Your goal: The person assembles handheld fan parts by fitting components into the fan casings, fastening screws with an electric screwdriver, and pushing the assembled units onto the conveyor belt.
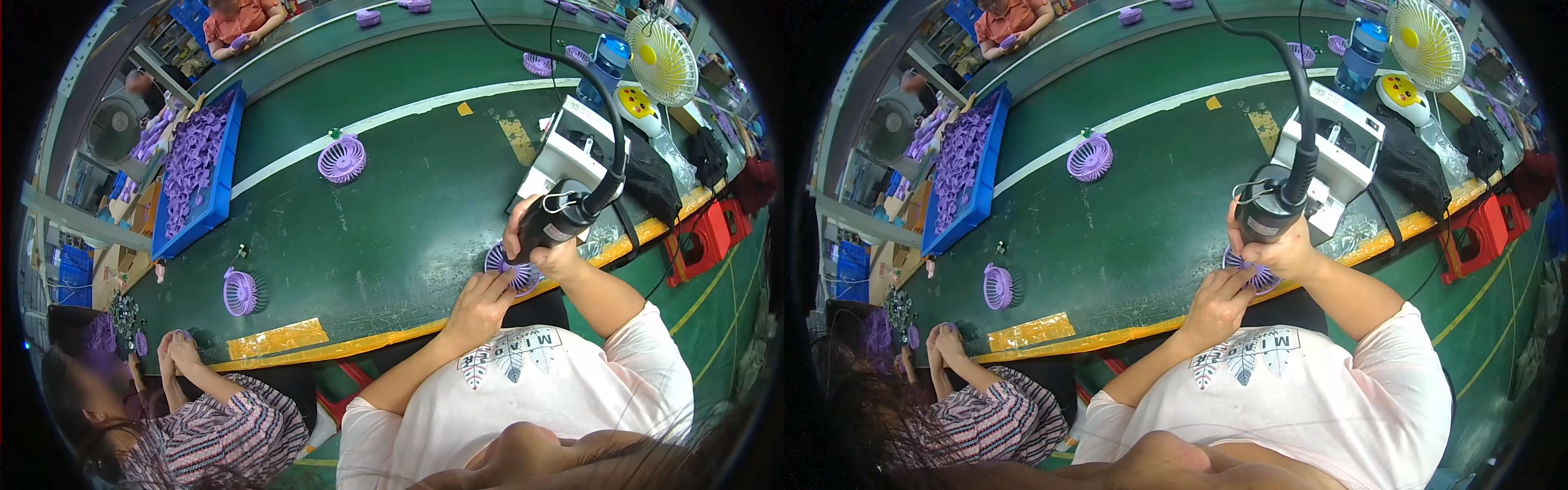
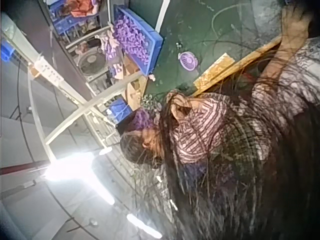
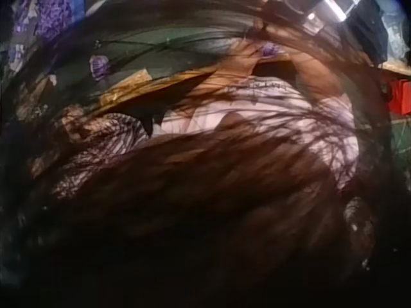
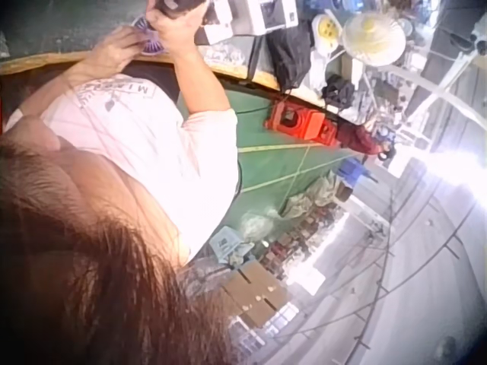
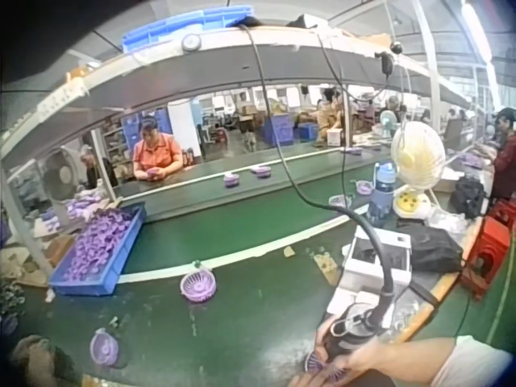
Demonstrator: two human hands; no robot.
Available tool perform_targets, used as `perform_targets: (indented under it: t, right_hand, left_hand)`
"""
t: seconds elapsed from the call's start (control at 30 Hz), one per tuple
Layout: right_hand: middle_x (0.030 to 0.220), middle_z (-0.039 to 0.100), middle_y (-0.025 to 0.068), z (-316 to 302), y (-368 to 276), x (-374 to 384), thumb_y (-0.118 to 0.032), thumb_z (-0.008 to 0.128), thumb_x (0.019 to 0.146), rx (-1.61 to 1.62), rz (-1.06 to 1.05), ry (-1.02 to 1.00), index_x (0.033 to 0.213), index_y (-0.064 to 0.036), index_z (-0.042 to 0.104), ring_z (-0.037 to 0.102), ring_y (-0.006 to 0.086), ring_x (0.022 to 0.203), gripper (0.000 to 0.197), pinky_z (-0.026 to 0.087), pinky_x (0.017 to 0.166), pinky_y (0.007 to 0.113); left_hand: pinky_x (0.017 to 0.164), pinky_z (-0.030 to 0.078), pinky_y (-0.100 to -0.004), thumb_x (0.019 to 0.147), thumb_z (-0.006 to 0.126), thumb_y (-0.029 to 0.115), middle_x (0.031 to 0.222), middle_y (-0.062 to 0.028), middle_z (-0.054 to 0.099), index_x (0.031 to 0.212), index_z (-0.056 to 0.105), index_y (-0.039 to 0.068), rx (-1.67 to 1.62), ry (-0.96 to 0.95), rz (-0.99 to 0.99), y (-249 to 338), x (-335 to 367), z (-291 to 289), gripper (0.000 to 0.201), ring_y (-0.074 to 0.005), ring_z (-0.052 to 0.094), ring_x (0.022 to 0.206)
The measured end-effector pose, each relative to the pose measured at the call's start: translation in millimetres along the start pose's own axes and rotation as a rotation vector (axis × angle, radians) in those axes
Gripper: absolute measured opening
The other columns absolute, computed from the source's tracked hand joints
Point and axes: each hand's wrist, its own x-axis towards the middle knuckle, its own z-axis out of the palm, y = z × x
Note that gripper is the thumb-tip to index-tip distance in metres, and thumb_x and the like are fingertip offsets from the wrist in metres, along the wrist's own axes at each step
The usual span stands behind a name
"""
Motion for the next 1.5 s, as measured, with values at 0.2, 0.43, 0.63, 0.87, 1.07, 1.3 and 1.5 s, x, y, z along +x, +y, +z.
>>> perform_targets:
  t: [0.2,0.43,0.63,0.87,1.07,1.3,1.5]
  right_hand:
    - [0.068,0.055,0.0075,-15.0,-0.6,-4.5,-0.040,0.075,0.068,0.093,-0.052,0.085,0.108,0.0020,0.045,0.054,0.0142,0.060,0.065,0.042,0.054,0.024]
    - [0.063,0.051,0.0061,-22.5,-31.0,-5.9,-0.054,0.067,0.070,0.037,-0.244,0.307,0.105,0.0016,0.044,0.053,0.0161,0.056,0.070,0.044,0.056,0.028]
    - [0.064,0.050,0.0063,-23.1,-32.3,-18.1,-0.048,0.074,0.067,-0.033,-0.205,0.211,0.105,0.0036,0.044,0.053,0.0151,0.056,0.071,0.044,0.053,0.026]
    - [0.061,0.047,0.0014,-39.6,-67.6,-15.1,-0.062,0.064,0.069,-0.173,-0.484,0.233,0.099,-0.0054,0.043,0.049,0.0136,0.052,0.068,0.041,0.054,0.027]
    - [0.065,0.048,0.0046,-43.6,-62.0,-5.0,-0.053,0.070,0.069,-0.250,-0.419,0.287,0.099,-0.0052,0.043,0.049,0.0158,0.058,0.062,0.042,0.059,0.029]
    - [0.064,0.050,0.0052,-28.8,-52.3,-1.9,-0.054,0.069,0.069,-0.035,-0.297,0.285,0.098,-0.0011,0.045,0.051,0.0154,0.055,0.065,0.044,0.056,0.028]
    - [0.069,0.052,0.0071,-15.7,-18.6,-24.0,-0.047,0.073,0.068,0.103,-0.240,0.140,0.101,0.0000,0.045,0.054,0.0157,0.061,0.064,0.046,0.057,0.028]
  left_hand:
    - [0.075,0.042,-0.0337,0.067,0.054,0.003,0.103,-0.0136,0.057,0.077,0.059,-0.002,0.002,-0.032,0.002,2.2,2.4,-14.4,0.012,-0.0243,0.054,0.085]
    - [0.092,0.043,-0.0386,0.072,0.057,-0.001,0.117,-0.0227,0.050,0.106,0.053,-0.002,0.279,-0.001,-0.393,-41.4,20.1,-70.2,0.035,-0.0358,0.051,0.106]
    - [0.104,0.023,-0.0439,0.067,0.062,0.000,0.136,-0.0239,0.030,0.115,0.047,-0.001,0.633,0.168,-0.450,-61.7,38.9,-134.1,0.050,-0.0386,0.027,0.128]
    - [0.099,0.013,-0.0641,0.081,0.057,0.025,0.134,-0.0206,0.036,0.105,0.060,0.002,0.942,0.137,-1.133,-72.4,-70.4,-147.6,0.033,-0.0379,0.025,0.128]
    - [0.089,0.033,-0.0502,0.076,0.060,0.017,0.120,-0.0200,0.048,0.087,0.064,0.004,0.546,0.143,-0.585,-46.3,-39.7,-70.7,0.018,-0.0360,0.044,0.110]
    - [0.086,0.040,-0.0430,0.067,0.070,0.012,0.112,-0.0169,0.052,0.073,0.060,-0.001,0.076,0.066,-0.148,2.7,-0.5,0.4,0.017,-0.0338,0.049,0.102]
    - [0.083,0.041,-0.0420,0.066,0.070,0.011,0.111,-0.0161,0.053,0.072,0.059,-0.001,0.055,0.071,-0.135,1.4,4.9,4.4,0.018,-0.0328,0.050,0.101]
